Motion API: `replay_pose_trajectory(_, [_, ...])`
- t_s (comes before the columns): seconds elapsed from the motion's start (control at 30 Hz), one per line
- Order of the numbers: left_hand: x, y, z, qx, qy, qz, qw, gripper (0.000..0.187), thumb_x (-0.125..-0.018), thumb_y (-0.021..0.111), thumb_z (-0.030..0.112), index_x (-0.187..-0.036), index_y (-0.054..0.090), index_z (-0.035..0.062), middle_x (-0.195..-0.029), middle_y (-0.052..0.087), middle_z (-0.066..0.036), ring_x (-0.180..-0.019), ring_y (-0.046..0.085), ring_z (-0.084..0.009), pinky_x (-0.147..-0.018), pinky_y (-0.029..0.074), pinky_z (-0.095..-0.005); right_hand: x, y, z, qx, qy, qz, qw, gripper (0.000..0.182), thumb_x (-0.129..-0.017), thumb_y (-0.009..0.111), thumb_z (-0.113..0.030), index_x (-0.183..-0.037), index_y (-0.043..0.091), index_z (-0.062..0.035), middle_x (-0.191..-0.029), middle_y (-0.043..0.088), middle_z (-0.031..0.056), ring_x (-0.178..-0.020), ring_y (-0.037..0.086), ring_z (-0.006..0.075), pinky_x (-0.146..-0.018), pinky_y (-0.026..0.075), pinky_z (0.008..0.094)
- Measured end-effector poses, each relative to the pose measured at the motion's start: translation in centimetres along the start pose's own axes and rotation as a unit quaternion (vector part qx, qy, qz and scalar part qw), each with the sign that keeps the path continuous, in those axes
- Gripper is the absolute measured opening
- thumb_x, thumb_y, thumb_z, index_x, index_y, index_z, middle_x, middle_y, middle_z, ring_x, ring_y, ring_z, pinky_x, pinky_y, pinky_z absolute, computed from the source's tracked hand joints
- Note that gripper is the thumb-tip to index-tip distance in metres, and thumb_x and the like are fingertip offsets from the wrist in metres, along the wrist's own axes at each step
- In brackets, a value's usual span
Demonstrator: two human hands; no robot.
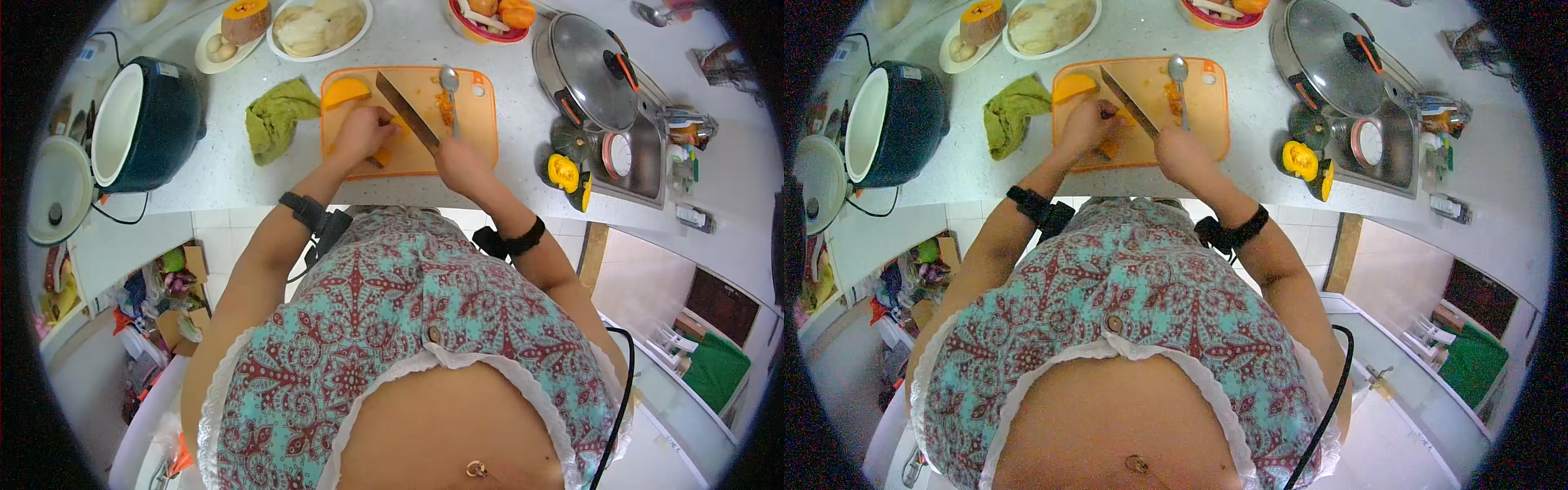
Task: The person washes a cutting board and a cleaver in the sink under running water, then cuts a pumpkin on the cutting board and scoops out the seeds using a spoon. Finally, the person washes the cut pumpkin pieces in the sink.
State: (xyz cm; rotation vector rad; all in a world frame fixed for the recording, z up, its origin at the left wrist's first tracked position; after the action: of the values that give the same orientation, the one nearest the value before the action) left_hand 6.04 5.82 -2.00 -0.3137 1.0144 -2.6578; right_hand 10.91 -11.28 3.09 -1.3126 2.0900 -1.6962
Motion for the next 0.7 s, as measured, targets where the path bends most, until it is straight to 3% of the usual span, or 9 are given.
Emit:
replay_pose_trajectory(0.17, [-0.2,0.6,-0.9,0.003,-0.011,-0.031,0.999,0.028,-0.075,0.072,0.027,-0.090,0.071,0.0030,-0.078,0.066,-0.017,-0.072,0.064,-0.0302,-0.066,0.049,-0.0403,-3.5,1.4,-1.4,0.025,-0.071,0.002,0.997,0.032,-0.089,0.048,-0.021,-0.076,0.065,0.0034,-0.074,0.063,0.0255,-0.071,0.062,0.0426,-0.063,0.049,0.0497])
replay_pose_trajectory(0.3, [0.6,0.2,-0.2,0.025,-0.007,-0.021,0.999,0.029,-0.077,0.070,0.028,-0.092,0.070,0.0035,-0.078,0.066,-0.017,-0.071,0.064,-0.0302,-0.066,0.048,-0.0404,-5.5,3.1,-1.2,0.021,-0.064,0.034,0.997,0.034,-0.089,0.050,-0.023,-0.075,0.066,0.0033,-0.073,0.062,0.0263,-0.069,0.063,0.0419,-0.061,0.049,0.0498])
replay_pose_trajectory(0.37, [1.5,0.2,0.6,0.040,0.010,-0.024,0.999,0.029,-0.078,0.070,0.029,-0.092,0.070,0.0031,-0.078,0.066,-0.017,-0.073,0.064,-0.0305,-0.066,0.048,-0.0402,-5.8,2.3,-0.6,-0.038,-0.038,0.095,0.994,0.036,-0.089,0.051,-0.025,-0.072,0.064,0.0042,-0.071,0.061,0.0268,-0.069,0.063,0.0416,-0.061,0.049,0.0502])
replay_pose_trajectory(0.47, [0.9,0.7,0.2,0.070,0.031,-0.015,0.997,0.029,-0.078,0.070,0.029,-0.089,0.069,0.0022,-0.078,0.066,-0.016,-0.074,0.064,-0.0306,-0.067,0.049,-0.0396,-6.2,2.0,1.1,-0.120,0.004,0.040,0.992,0.037,-0.090,0.052,-0.026,-0.073,0.062,0.0052,-0.069,0.060,0.0277,-0.069,0.062,0.0426,-0.062,0.048,0.0505])
replay_pose_trajectory(0.53, [0.9,0.8,0.3,0.093,0.027,-0.009,0.995,0.028,-0.078,0.070,0.028,-0.088,0.069,0.0017,-0.078,0.066,-0.016,-0.074,0.064,-0.0305,-0.066,0.049,-0.0392,-5.3,1.0,0.9,-0.113,-0.010,0.082,0.990,0.035,-0.090,0.053,-0.026,-0.076,0.061,0.0052,-0.070,0.060,0.0278,-0.069,0.062,0.0429,-0.063,0.048,0.0506])
replay_pose_trajectory(0.6, [1.2,0.5,-0.4,0.060,-0.010,0.055,0.997,0.027,-0.076,0.072,0.027,-0.084,0.068,0.0015,-0.075,0.066,-0.015,-0.070,0.063,-0.0300,-0.064,0.049,-0.0387,-3.6,0.3,0.1,-0.113,-0.015,0.116,0.987,0.033,-0.090,0.053,-0.025,-0.079,0.060,0.0052,-0.070,0.060,0.0278,-0.069,0.061,0.0432,-0.064,0.048,0.0507])
replay_pose_trajectory(0.7, [0.6,0.9,-1.9,0.035,-0.055,0.044,0.997,0.029,-0.074,0.074,0.029,-0.083,0.068,0.0024,-0.073,0.065,-0.015,-0.068,0.064,-0.0291,-0.061,0.049,-0.0386,-1.0,-1.9,-1.7,-0.073,0.011,0.087,0.993,0.032,-0.090,0.053,-0.025,-0.085,0.060,0.0057,-0.073,0.061,0.0280,-0.070,0.061,0.0434,-0.065,0.048,0.0507])
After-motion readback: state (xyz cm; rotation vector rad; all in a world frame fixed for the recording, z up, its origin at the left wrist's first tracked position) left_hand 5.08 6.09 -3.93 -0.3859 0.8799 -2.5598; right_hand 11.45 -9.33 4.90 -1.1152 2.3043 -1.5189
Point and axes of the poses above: each hand's wrist, its own x-axis away from the middle knuckle, its own y-axis out of the palm, z = x × y, the point moved 7 cm from there along -x, towards the middle knuckle
